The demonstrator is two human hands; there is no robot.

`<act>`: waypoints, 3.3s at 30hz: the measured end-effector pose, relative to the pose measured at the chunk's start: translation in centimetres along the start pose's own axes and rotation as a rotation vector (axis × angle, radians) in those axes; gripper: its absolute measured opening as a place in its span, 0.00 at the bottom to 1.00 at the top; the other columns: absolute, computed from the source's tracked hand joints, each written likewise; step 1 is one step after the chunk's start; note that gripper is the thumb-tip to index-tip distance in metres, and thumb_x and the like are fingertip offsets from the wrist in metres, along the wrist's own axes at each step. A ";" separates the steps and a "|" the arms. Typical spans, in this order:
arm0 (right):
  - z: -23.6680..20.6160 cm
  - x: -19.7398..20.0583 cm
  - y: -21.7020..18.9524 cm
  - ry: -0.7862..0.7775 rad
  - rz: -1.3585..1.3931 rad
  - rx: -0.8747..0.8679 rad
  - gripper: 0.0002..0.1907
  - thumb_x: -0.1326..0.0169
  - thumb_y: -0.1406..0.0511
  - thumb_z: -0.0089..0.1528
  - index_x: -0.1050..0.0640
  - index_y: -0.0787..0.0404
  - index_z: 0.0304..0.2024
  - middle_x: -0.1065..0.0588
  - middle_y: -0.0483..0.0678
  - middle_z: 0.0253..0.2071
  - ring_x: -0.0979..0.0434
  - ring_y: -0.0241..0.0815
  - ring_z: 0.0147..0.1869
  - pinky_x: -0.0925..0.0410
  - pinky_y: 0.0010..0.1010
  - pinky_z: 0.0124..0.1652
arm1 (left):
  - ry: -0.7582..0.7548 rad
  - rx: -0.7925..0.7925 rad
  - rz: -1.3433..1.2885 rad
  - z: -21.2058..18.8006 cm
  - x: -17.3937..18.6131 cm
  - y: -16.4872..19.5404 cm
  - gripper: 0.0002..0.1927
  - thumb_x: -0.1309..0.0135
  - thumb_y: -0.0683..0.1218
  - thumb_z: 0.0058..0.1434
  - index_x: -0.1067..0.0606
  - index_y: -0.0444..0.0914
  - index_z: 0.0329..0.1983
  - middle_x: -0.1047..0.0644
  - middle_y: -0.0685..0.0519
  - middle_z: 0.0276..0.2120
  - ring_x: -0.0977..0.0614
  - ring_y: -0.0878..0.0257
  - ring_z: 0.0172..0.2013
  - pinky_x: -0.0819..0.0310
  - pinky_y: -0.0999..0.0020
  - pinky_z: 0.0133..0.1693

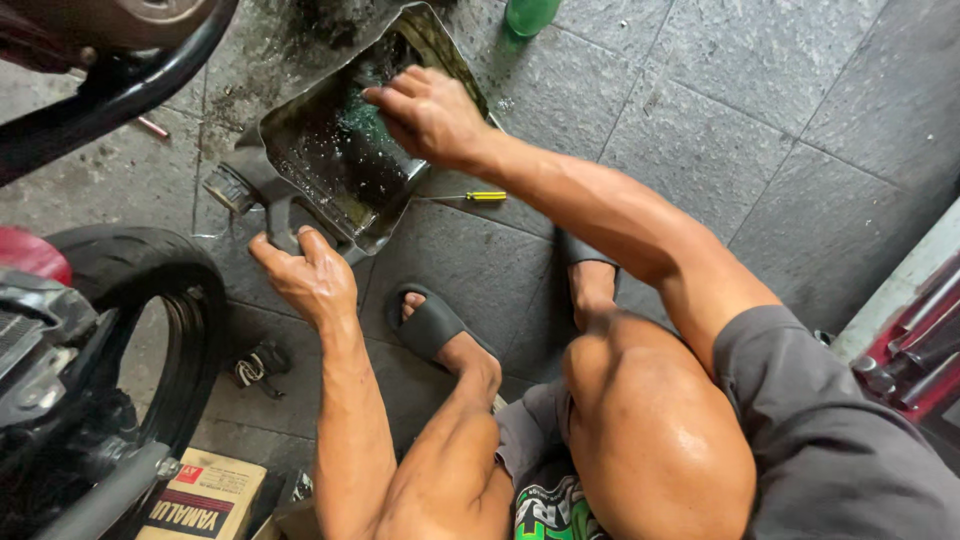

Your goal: The person uses a green plastic bottle to pour liquid onto a motorcycle part and then scrapes the part with a small metal tool. The person pours liquid into a metal tray and scrapes a small metal part over the tray.

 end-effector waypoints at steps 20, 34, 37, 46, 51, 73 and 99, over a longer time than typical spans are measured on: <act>-6.6 1.8 6.8 -0.165 0.131 -0.526 0.09 0.41 0.63 0.62 0.18 0.59 0.43 0.19 0.56 0.33 0.18 0.59 0.36 0.26 0.45 0.38 | -0.013 -0.010 -0.006 6.4 -1.6 -2.6 0.19 0.45 0.47 0.69 0.30 0.29 0.56 0.20 0.34 0.43 0.17 0.38 0.43 0.26 0.48 0.46; -12.4 6.2 10.1 0.312 0.393 -0.821 0.11 0.44 0.66 0.70 0.22 0.65 0.52 0.24 0.46 0.33 0.29 0.32 0.34 0.33 0.27 0.35 | -0.055 0.003 0.293 7.7 -4.0 -1.1 0.23 0.42 0.43 0.57 0.28 0.27 0.54 0.26 0.32 0.49 0.25 0.35 0.50 0.33 0.47 0.53; -14.4 6.5 10.6 0.294 0.422 -0.910 0.11 0.44 0.66 0.69 0.22 0.65 0.52 0.24 0.43 0.32 0.29 0.28 0.34 0.33 0.24 0.35 | 0.061 -0.347 0.198 7.0 -3.7 6.0 0.17 0.43 0.40 0.64 0.26 0.31 0.55 0.26 0.39 0.52 0.25 0.42 0.55 0.33 0.49 0.59; -8.7 4.6 9.0 0.112 0.130 -0.590 0.27 0.32 0.57 0.58 0.26 0.60 0.54 0.22 0.51 0.34 0.21 0.48 0.32 0.28 0.38 0.32 | -0.333 -0.774 0.455 11.3 -25.7 26.1 0.53 0.27 0.61 0.44 0.37 0.30 0.64 0.28 0.37 0.55 0.27 0.41 0.53 0.30 0.50 0.51; -7.4 2.4 7.8 -0.012 0.028 -0.441 0.13 0.37 0.60 0.60 0.24 0.58 0.41 0.25 0.50 0.33 0.22 0.53 0.35 0.29 0.44 0.34 | -0.409 -0.639 0.782 12.3 -31.9 27.3 0.51 0.29 0.54 0.56 0.46 0.29 0.71 0.30 0.36 0.59 0.25 0.40 0.56 0.28 0.49 0.55; -2.3 -1.9 4.7 -0.215 -0.214 -0.394 0.09 0.42 0.62 0.57 0.21 0.61 0.31 0.21 0.55 0.35 0.21 0.54 0.41 0.26 0.43 0.37 | -0.708 0.718 -1.459 5.4 -16.1 6.2 0.38 0.60 0.70 0.66 0.25 0.34 0.58 0.18 0.41 0.47 0.18 0.48 0.41 0.23 0.55 0.46; -6.0 -2.3 -0.9 0.015 0.429 -0.316 0.12 0.35 0.65 0.59 0.22 0.58 0.44 0.26 0.50 0.43 0.21 0.54 0.40 0.27 0.41 0.37 | -0.688 0.581 -1.384 1.3 -13.8 4.1 0.37 0.62 0.66 0.70 0.28 0.31 0.63 0.20 0.40 0.50 0.19 0.51 0.50 0.25 0.58 0.58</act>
Point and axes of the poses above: each hand's wrist, its own z-axis towards the middle knuckle, its own x-axis out of the back of the hand, y = z × x, the point moved 8 cm from there along z, towards the middle knuckle
